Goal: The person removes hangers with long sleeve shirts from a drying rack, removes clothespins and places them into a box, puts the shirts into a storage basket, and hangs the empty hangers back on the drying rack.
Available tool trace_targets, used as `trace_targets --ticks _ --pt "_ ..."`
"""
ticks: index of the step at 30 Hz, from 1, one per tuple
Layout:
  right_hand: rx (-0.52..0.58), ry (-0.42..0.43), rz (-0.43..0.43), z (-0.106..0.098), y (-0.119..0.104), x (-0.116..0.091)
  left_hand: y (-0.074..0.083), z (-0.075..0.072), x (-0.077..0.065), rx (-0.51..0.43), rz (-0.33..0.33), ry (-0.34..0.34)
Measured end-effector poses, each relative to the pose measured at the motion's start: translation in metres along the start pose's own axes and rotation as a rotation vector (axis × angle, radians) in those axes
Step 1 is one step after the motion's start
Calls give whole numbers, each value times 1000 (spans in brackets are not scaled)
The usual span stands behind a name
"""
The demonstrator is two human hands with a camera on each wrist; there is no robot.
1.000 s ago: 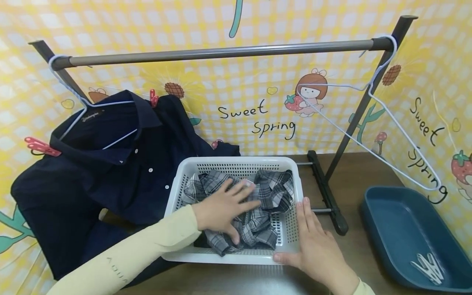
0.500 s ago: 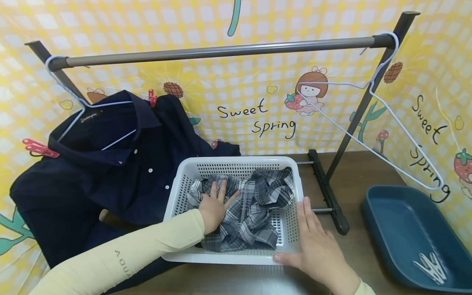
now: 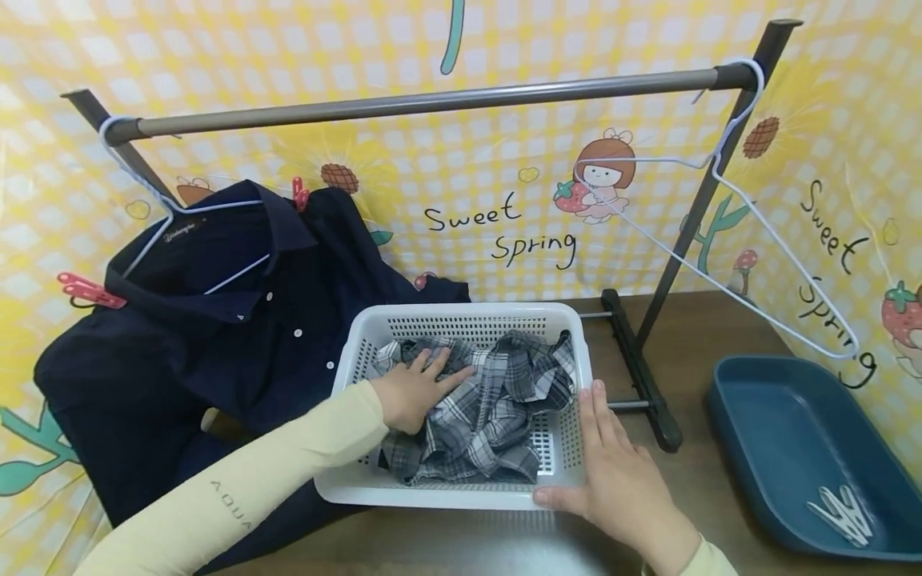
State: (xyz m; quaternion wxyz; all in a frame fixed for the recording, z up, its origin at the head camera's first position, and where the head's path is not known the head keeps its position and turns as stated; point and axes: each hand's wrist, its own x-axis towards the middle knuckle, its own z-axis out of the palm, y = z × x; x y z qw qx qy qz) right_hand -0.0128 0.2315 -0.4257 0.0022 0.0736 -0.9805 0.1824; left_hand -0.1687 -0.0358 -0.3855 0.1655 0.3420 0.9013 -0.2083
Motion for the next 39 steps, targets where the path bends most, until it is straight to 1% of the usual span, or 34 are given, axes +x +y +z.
trace_targets --ticks 2,3,4,5,6,8,9,11,14,16,19,23,25,27,28,31,33,34,36,38,39 --pt "4 -14 9 1 0 1 -4 -23 -12 -186 35 -43" --pt "3 -23 13 1 0 2 -4 -34 -17 -258 48 -42" --pt "2 -29 17 1 0 2 -1 -45 -22 -294 68 -28" --pt "-2 -31 17 1 0 2 4 -54 -24 -306 89 -3" --pt "-6 -31 18 1 0 2 11 -61 -24 -304 111 24" --pt "-16 -22 12 0 1 2 27 -68 -16 -248 148 80" --pt "-16 -17 10 1 1 2 35 -69 -10 -201 161 99" --pt "-6 -18 7 1 1 1 51 -62 7 -102 199 107" --pt "7 -29 3 2 0 0 69 -44 31 0 248 70" --pt "7 -30 3 2 0 0 75 -34 43 28 278 47" --pt "-12 -19 2 0 0 0 79 -27 55 49 293 40" --pt "-22 -20 7 -2 2 1 81 -25 62 64 318 62" --pt "-27 -20 6 -3 2 1 81 -25 62 44 323 80" --pt "-27 -21 6 -3 2 1 79 -26 57 -12 324 91" --pt "-27 -20 4 -3 2 0 77 -28 53 -57 330 89" --pt "-24 -17 3 -2 1 -1 64 -39 35 -230 355 83" --pt "-22 -14 4 -1 0 0 48 -46 21 -303 331 72" --pt "-27 -11 4 -1 0 0 40 -48 15 -323 301 57" --pt "-30 -6 6 -1 0 0 23 -45 8 -320 196 5" --pt "-29 -8 12 -1 0 -1 12 -34 7 -284 72 -86" --pt "-28 -11 16 -1 0 -1 10 -27 8 -264 25 -134"
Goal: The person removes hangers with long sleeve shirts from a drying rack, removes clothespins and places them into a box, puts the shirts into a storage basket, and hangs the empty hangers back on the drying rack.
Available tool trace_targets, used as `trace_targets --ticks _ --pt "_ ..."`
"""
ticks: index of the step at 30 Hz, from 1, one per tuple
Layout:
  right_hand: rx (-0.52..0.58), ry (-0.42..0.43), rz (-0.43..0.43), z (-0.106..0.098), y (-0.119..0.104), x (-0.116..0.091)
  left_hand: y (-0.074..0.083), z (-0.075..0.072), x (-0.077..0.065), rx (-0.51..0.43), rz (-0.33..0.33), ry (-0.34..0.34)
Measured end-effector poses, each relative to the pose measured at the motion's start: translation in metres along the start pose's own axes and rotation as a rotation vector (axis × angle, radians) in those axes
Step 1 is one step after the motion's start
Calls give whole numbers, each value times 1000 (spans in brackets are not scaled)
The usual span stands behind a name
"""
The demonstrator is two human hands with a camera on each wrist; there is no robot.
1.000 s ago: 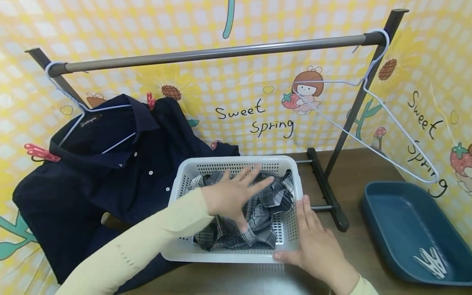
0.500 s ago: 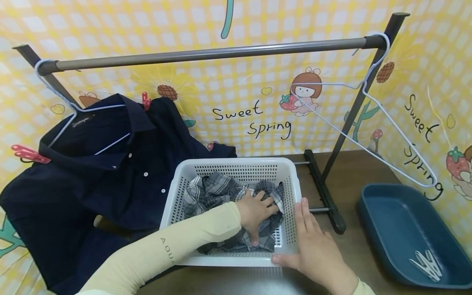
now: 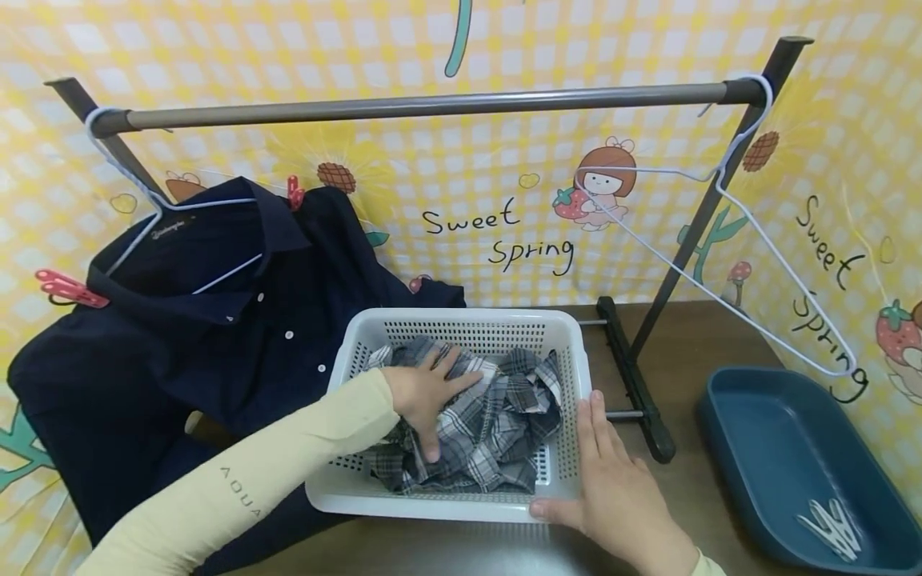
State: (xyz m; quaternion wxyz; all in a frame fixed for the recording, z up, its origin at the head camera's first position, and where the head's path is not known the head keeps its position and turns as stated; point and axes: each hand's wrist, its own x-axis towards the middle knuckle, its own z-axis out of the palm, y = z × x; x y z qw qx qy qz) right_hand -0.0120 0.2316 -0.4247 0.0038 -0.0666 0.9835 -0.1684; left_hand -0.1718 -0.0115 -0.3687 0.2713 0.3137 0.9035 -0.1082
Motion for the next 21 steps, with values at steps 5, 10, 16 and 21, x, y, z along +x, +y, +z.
trace_targets --ticks 5,10,16,21 --pt "17 -9 10 0 -1 1 3 33 18 139 -144 -35" --pt "13 4 -6 -2 -3 1 11 48 27 259 -241 20" --pt "-15 -2 20 -4 -4 -1 -5 41 19 61 -98 69" --pt "-17 -26 41 -5 1 -2 -32 24 -13 -299 89 127"
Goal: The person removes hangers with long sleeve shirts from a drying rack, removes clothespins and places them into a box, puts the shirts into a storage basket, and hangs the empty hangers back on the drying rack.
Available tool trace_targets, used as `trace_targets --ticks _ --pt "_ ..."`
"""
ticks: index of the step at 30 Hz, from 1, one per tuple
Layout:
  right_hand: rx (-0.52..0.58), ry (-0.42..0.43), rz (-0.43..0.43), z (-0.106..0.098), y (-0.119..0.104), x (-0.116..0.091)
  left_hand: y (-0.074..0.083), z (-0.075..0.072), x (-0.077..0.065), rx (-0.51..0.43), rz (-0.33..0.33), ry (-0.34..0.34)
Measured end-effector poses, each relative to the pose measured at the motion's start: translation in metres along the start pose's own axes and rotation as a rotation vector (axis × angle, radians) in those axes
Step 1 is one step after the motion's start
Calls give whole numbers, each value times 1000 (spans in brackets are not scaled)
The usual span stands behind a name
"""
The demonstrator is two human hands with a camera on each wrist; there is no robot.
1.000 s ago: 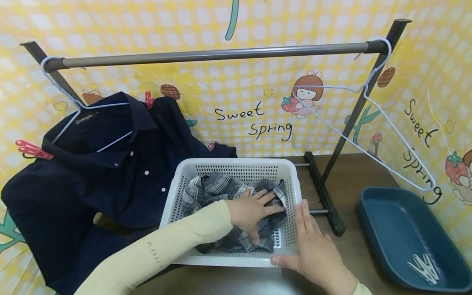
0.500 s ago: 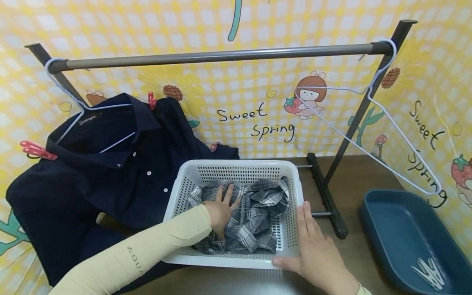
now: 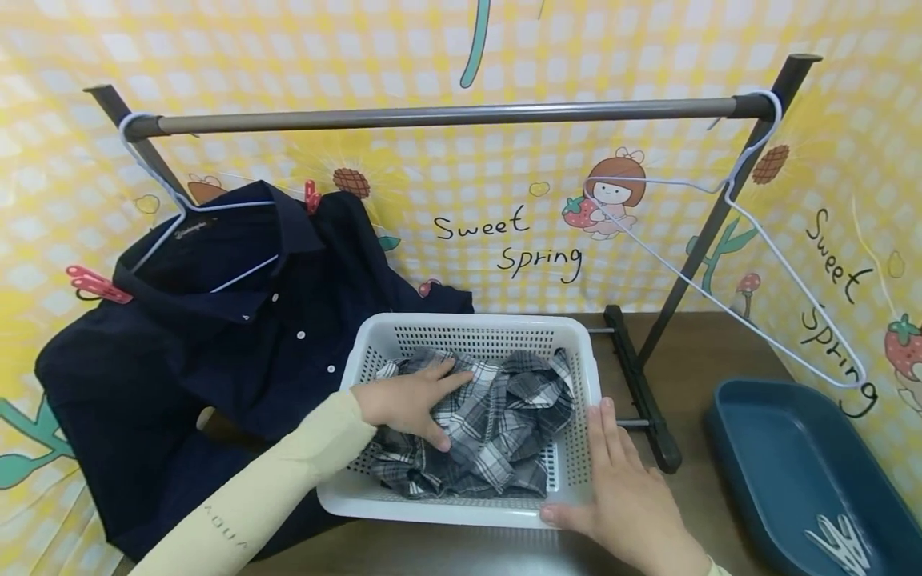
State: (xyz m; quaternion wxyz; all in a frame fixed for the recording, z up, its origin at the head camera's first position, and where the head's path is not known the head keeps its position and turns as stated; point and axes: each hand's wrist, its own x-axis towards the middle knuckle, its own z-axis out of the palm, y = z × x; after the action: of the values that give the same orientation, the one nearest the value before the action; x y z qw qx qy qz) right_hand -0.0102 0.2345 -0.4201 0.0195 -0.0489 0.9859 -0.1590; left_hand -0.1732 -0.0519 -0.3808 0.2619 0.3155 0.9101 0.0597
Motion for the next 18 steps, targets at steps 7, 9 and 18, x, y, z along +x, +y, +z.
trace_targets --ticks 7,9,18 --pt "32 -56 28 -4 19 -5 -20 -20 -57 -221 177 176" --pt "40 -98 47 -5 26 -6 -26 -20 -73 -223 175 267" --pt "36 -200 71 -9 44 -7 -85 -24 -141 49 223 1030"
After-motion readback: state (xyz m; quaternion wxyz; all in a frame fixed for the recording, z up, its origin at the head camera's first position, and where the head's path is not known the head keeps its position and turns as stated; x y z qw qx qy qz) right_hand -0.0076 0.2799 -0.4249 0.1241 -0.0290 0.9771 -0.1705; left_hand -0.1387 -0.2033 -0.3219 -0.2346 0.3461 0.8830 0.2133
